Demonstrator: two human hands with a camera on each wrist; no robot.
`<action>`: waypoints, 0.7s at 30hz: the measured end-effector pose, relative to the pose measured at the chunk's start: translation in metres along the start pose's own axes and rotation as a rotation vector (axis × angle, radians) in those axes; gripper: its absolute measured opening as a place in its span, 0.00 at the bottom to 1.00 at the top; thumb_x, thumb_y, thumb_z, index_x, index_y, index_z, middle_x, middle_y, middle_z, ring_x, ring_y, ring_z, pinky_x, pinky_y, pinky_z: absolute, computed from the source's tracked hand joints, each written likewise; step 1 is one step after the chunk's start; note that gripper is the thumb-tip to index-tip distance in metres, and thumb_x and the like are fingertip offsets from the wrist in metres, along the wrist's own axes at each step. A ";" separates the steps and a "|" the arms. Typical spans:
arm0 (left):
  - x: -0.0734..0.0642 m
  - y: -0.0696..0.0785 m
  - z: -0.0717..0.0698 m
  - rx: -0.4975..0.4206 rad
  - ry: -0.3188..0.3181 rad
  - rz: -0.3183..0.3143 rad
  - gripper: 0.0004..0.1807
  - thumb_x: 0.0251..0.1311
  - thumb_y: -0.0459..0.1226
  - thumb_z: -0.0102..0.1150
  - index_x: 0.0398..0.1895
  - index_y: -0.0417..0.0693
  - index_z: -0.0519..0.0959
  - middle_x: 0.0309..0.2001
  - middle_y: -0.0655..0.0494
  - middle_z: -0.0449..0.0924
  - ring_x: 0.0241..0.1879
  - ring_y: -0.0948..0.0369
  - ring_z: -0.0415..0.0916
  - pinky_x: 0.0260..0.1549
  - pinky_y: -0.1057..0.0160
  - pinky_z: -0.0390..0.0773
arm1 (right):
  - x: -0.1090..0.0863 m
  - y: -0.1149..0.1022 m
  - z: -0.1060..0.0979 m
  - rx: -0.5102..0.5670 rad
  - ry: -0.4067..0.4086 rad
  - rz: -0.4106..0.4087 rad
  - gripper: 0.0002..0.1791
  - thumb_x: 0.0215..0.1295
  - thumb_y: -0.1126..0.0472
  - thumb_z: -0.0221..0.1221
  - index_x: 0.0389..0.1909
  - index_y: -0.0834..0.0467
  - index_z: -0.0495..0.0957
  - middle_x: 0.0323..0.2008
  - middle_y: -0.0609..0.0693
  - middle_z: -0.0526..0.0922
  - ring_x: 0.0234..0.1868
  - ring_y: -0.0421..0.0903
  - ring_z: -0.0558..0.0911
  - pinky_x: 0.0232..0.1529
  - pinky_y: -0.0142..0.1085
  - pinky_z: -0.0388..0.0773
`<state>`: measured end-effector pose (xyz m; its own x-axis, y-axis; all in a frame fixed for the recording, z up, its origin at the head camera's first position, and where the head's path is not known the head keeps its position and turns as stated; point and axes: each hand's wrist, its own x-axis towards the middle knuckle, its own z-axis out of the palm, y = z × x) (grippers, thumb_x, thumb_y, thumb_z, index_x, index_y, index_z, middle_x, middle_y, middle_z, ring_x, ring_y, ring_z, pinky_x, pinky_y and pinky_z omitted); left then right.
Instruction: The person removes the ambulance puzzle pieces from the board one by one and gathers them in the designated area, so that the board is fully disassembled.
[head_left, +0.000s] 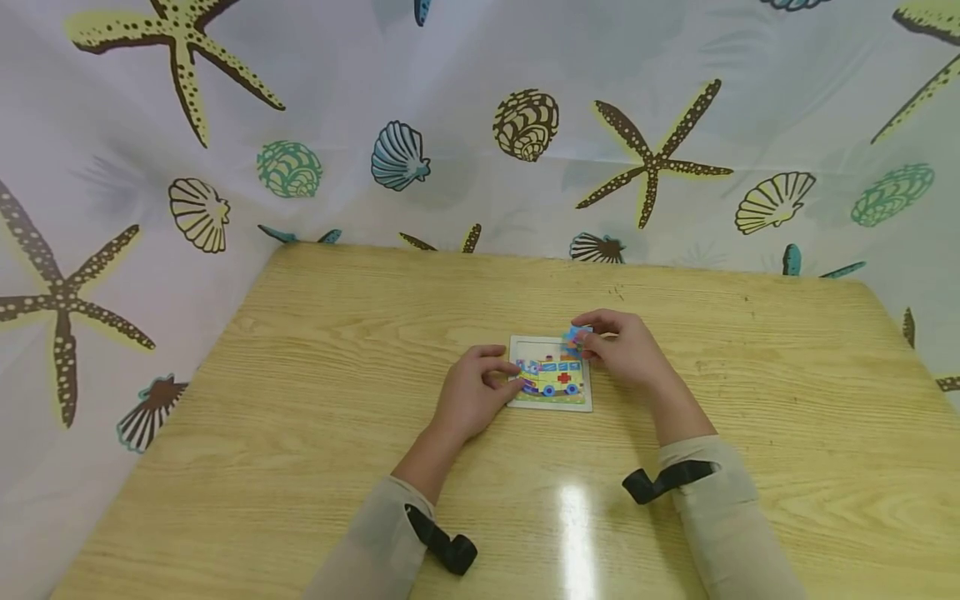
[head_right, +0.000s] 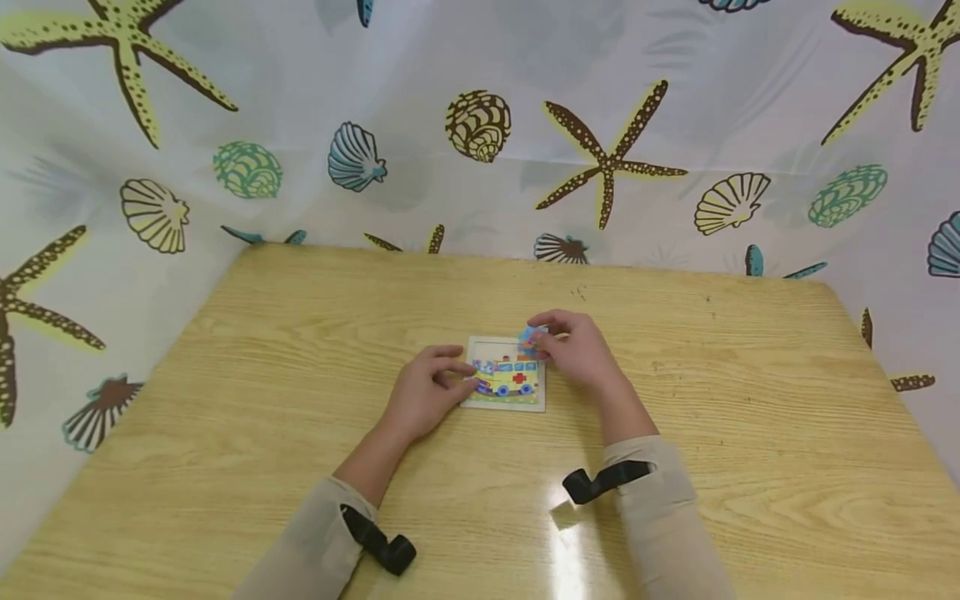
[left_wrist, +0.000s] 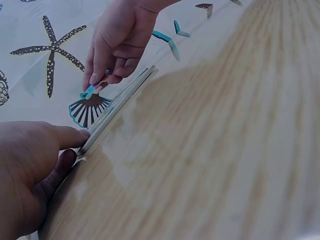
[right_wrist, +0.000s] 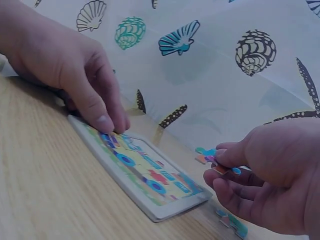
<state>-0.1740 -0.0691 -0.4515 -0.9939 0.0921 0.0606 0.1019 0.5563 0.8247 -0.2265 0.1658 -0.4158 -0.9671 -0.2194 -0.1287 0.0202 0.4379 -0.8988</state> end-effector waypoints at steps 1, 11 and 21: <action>0.000 0.000 0.000 0.004 -0.002 0.003 0.09 0.59 0.40 0.71 0.39 0.46 0.89 0.62 0.50 0.76 0.36 0.61 0.77 0.38 0.62 0.79 | 0.000 0.001 -0.002 0.003 -0.002 0.006 0.15 0.75 0.63 0.54 0.58 0.62 0.78 0.49 0.59 0.79 0.38 0.46 0.81 0.40 0.34 0.82; -0.002 -0.001 0.001 0.020 -0.013 -0.008 0.08 0.60 0.40 0.69 0.39 0.47 0.89 0.63 0.50 0.75 0.37 0.61 0.77 0.39 0.61 0.79 | -0.002 0.007 -0.018 -0.010 -0.018 0.034 0.15 0.75 0.64 0.53 0.58 0.63 0.78 0.50 0.62 0.78 0.42 0.50 0.84 0.43 0.35 0.84; -0.001 0.000 0.001 0.015 -0.010 -0.006 0.07 0.60 0.40 0.70 0.38 0.47 0.89 0.63 0.51 0.75 0.37 0.60 0.77 0.40 0.61 0.79 | -0.011 0.010 -0.045 -0.027 -0.044 0.099 0.17 0.75 0.64 0.54 0.61 0.65 0.76 0.51 0.62 0.75 0.40 0.46 0.84 0.44 0.33 0.84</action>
<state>-0.1728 -0.0683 -0.4520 -0.9940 0.0971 0.0494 0.0962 0.5691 0.8166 -0.2274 0.2117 -0.4052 -0.9487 -0.2115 -0.2351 0.1079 0.4823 -0.8693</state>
